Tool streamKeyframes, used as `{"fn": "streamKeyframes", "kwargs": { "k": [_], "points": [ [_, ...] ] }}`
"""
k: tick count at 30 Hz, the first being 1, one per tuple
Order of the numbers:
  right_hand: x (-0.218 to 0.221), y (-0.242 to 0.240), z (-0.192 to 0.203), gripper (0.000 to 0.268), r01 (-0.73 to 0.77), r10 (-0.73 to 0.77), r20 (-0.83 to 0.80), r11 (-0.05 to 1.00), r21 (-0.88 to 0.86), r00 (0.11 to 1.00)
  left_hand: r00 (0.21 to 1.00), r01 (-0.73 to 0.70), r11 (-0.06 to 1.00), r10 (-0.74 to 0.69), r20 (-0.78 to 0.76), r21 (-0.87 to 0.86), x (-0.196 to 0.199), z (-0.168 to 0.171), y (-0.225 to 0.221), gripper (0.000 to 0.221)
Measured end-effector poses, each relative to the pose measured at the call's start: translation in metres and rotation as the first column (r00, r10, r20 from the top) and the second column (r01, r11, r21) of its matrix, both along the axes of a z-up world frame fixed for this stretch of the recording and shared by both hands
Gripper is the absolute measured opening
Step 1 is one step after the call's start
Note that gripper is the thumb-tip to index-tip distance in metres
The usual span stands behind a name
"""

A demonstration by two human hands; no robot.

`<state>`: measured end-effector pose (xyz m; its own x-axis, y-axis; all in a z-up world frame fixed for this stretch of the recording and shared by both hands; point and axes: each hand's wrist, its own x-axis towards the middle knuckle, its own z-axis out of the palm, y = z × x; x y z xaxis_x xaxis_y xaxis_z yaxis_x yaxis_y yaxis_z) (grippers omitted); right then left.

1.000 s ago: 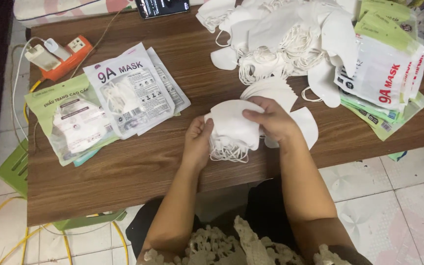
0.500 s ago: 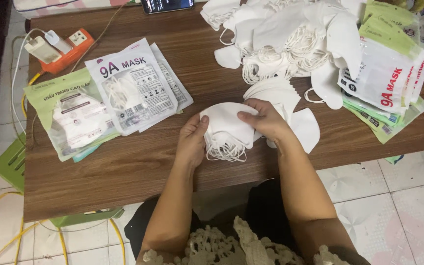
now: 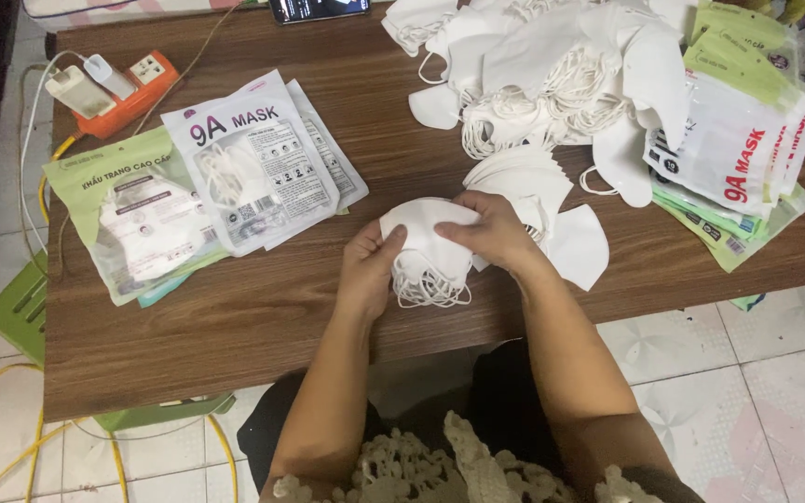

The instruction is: Sorting and stacking face masks on a table

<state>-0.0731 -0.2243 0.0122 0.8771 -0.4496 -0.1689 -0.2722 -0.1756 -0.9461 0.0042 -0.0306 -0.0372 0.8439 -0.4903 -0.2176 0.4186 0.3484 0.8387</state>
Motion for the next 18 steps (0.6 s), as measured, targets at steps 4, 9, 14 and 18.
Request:
{"fn": "streamKeyframes", "kwargs": {
  "k": [4, 9, 14, 18],
  "points": [
    [0.003, -0.002, -0.007, 0.033, 0.078, -0.085, 0.074, 0.993, 0.084, 0.994, 0.999, -0.037, 0.999, 0.037, 0.013, 0.028, 0.005, 0.016, 0.008, 0.029],
    [0.006, -0.023, -0.037, 0.014, 0.230, -0.206, 0.186, 0.966, -0.120, 0.961, 0.977, -0.207, 0.978, 0.207, 0.044, -0.006, 0.021, 0.067, 0.025, 0.032],
    [0.009, -0.004, -0.018, 0.041, 0.056, -0.086, -0.049, 0.901, -0.430, 0.995, 0.967, -0.234, 0.928, 0.191, -0.168, -0.289, 0.050, 0.042, 0.058, 0.040],
    [0.019, 0.010, -0.011, 0.073, -0.378, 0.057, -0.453, 0.649, -0.660, 0.890, 0.959, -0.239, 0.863, 0.137, -0.249, -0.445, 0.047, 0.063, 0.055, 0.069]
  ]
}}
